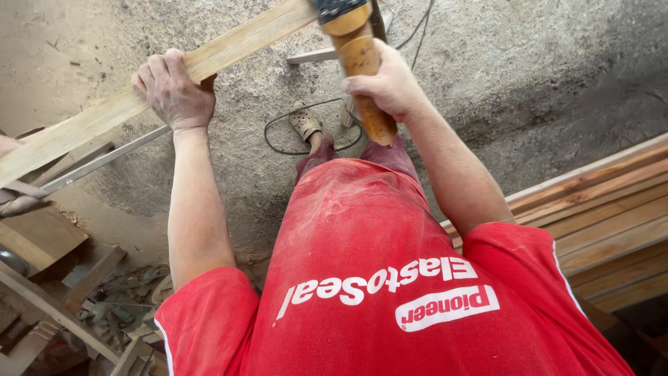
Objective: The person uses an electric sander to smooth the surface of a wooden plank. They hold the plank with one hand and guide the sander along its length with the other, repeatedly flipping the plank to sand both sides.
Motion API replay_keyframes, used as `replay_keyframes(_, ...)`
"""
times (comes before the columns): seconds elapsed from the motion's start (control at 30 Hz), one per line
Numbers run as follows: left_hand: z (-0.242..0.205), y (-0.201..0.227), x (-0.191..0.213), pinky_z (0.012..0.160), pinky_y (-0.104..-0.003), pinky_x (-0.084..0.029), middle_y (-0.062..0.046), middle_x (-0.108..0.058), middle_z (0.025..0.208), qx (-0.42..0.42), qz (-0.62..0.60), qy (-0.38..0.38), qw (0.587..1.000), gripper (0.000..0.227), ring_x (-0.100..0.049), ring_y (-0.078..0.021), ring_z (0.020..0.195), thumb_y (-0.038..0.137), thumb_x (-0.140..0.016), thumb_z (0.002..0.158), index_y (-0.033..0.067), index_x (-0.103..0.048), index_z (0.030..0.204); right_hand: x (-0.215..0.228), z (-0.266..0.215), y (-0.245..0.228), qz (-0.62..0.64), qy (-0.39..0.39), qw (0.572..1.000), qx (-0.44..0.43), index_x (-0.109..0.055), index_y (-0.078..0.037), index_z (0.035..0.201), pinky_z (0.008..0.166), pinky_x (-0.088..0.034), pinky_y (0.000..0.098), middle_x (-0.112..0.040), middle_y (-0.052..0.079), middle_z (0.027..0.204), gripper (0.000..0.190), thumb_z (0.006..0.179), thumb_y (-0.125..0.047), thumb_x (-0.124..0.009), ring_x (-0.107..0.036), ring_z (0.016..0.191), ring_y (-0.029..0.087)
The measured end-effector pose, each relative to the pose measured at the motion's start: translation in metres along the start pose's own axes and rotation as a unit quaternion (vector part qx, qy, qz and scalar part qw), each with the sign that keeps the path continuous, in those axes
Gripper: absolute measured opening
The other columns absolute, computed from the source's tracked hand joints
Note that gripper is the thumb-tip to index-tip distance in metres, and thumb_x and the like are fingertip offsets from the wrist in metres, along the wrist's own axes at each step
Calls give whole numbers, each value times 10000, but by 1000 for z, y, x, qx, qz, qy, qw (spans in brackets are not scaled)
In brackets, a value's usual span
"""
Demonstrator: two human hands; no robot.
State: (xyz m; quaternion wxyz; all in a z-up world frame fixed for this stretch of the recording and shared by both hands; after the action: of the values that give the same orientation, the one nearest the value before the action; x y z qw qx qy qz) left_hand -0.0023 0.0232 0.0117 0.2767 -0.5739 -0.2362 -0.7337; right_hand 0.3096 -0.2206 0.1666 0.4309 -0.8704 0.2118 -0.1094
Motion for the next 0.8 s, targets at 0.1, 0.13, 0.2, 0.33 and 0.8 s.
replay_keyframes(0.1,-2,4,2,997,-466,-349,-54,-449,1034,3,-16,10,1000,415,-478,-241,1020,384,-748,915,152,-470,1118,38,-7,-7,1,35,999,3,-562,-47,1237,841,-653,367,-661,76,1051,640,704,-267,-840,-699,911,184)
replay_keyframes(0.13,-4,5,3,1003,-470,-345,-58,-442,1035,-4,-10,23,1000,420,-474,-242,1025,381,-748,908,150,-465,1115,51,-9,-9,-17,56,998,-7,-562,-46,1220,829,-666,375,-657,76,1041,625,703,-264,-836,-696,897,182)
replay_keyframes(0.2,-7,6,8,1022,-471,-339,-64,-440,1044,-9,4,27,1000,433,-472,-244,1057,364,-747,893,142,-460,1131,74,-14,-12,-20,74,997,-6,-568,-39,1205,811,-676,385,-655,75,1023,600,711,-253,-833,-696,880,183)
replay_keyframes(0.33,-1,9,10,1034,-471,-333,-75,-447,1063,-7,11,11,1000,478,-466,-259,1107,359,-757,872,128,-455,1161,116,-13,-16,5,86,996,24,-576,-14,1210,797,-682,391,-658,74,983,555,765,-222,-835,-704,852,193)
replay_keyframes(0.8,-5,2,-13,997,-456,-365,-68,-474,1065,6,5,-9,1000,431,-485,-247,1037,313,-745,878,135,-467,1155,63,3,-4,9,23,1000,16,-569,-13,1205,803,-661,391,-645,64,1002,556,764,-220,-837,-687,860,183)
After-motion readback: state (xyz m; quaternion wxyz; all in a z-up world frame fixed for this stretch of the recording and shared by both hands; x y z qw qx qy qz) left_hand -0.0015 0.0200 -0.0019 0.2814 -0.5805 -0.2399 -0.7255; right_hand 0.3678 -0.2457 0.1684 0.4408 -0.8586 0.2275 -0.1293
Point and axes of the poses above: each hand's wrist, its own z-axis towards the middle knuckle, its own x-axis out of the back of the hand, y = z × x, the point moved 1 cm from there along z, towards the middle knuckle
